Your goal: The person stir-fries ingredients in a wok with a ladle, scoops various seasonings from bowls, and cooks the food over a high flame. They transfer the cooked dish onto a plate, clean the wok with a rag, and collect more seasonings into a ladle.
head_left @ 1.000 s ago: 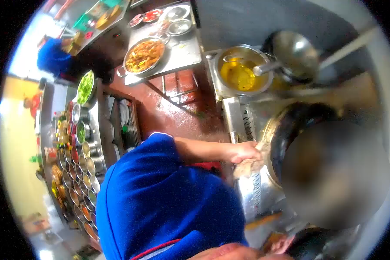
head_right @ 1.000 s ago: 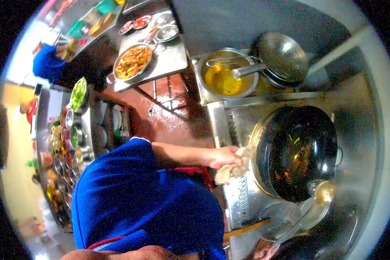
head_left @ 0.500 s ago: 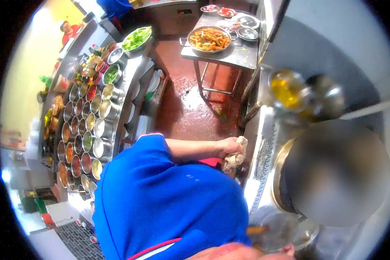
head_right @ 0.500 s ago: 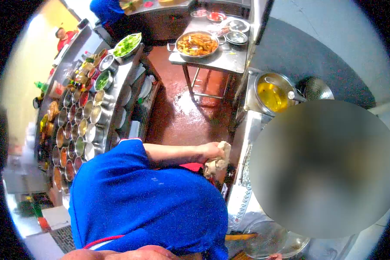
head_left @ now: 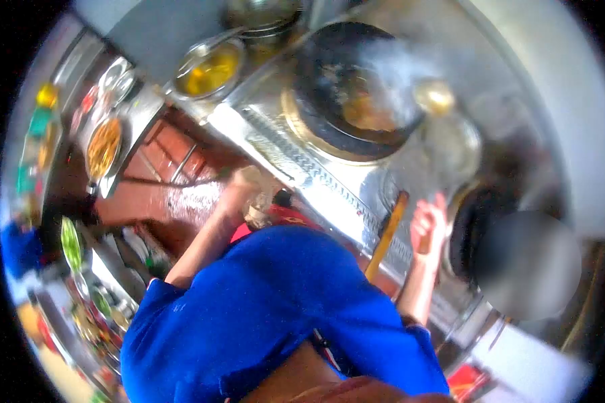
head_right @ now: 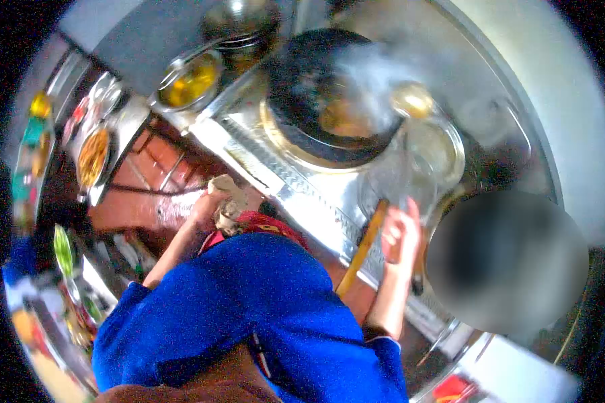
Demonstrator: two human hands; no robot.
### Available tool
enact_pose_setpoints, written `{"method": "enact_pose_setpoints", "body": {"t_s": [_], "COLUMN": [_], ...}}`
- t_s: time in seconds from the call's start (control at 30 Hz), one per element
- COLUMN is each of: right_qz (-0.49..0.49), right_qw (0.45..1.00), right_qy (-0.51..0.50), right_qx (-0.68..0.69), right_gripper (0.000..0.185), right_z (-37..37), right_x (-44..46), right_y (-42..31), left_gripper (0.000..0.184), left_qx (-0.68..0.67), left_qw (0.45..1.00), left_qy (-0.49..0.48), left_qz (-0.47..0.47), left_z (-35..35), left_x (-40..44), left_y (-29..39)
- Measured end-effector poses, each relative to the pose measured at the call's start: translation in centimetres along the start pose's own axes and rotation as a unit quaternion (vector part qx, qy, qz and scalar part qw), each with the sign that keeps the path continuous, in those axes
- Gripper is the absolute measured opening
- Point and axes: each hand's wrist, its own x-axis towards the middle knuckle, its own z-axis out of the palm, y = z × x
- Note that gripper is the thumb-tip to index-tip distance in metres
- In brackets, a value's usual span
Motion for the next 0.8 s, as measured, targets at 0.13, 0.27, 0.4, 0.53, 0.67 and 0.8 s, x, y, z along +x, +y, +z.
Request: {"method": "enact_pose_setpoints", "body": {"t_s": [0.13,0.27,0.4,0.53,0.67,0.8], "right_qz": [-0.019,-0.137,-0.216,-0.287,-0.296,-0.038], "right_qw": [0.983,0.907,0.902,0.792,0.583,0.712], "right_qy": [-0.039,-0.001,-0.048,0.014,0.205,0.157], "right_qx": [-0.176,-0.399,-0.370,-0.539,-0.728,-0.683], "right_gripper": [0.071,0.065,0.058,0.040,0.026,0.036], "right_z": [3.1,6.5,8.6,1.5,-20.8,-23.7], "right_x": [-1.6,-2.9,-5.4,-5.1,0.2,0.0], "right_y": [4.0,8.5,9.1,7.9,4.7,2.0], "left_gripper": [0.037,0.064,0.058,0.054,0.053,0.063], "left_qx": [-0.025,-0.011,0.039,0.102,0.071,0.142], "left_qw": [0.991,0.964,0.957,0.968,0.977,0.971], "left_qy": [-0.127,-0.245,-0.286,-0.229,-0.198,-0.190], "left_qz": [-0.046,-0.102,-0.011,0.026,0.012,0.036], "left_z": [5.2,14.5,21.1,22.2,18.2,14.1], "left_x": [0.5,-0.7,-0.3,0.6,1.1,-0.3], "left_y": [2.8,5.3,4.4,5.4,9.2,11.4]}}
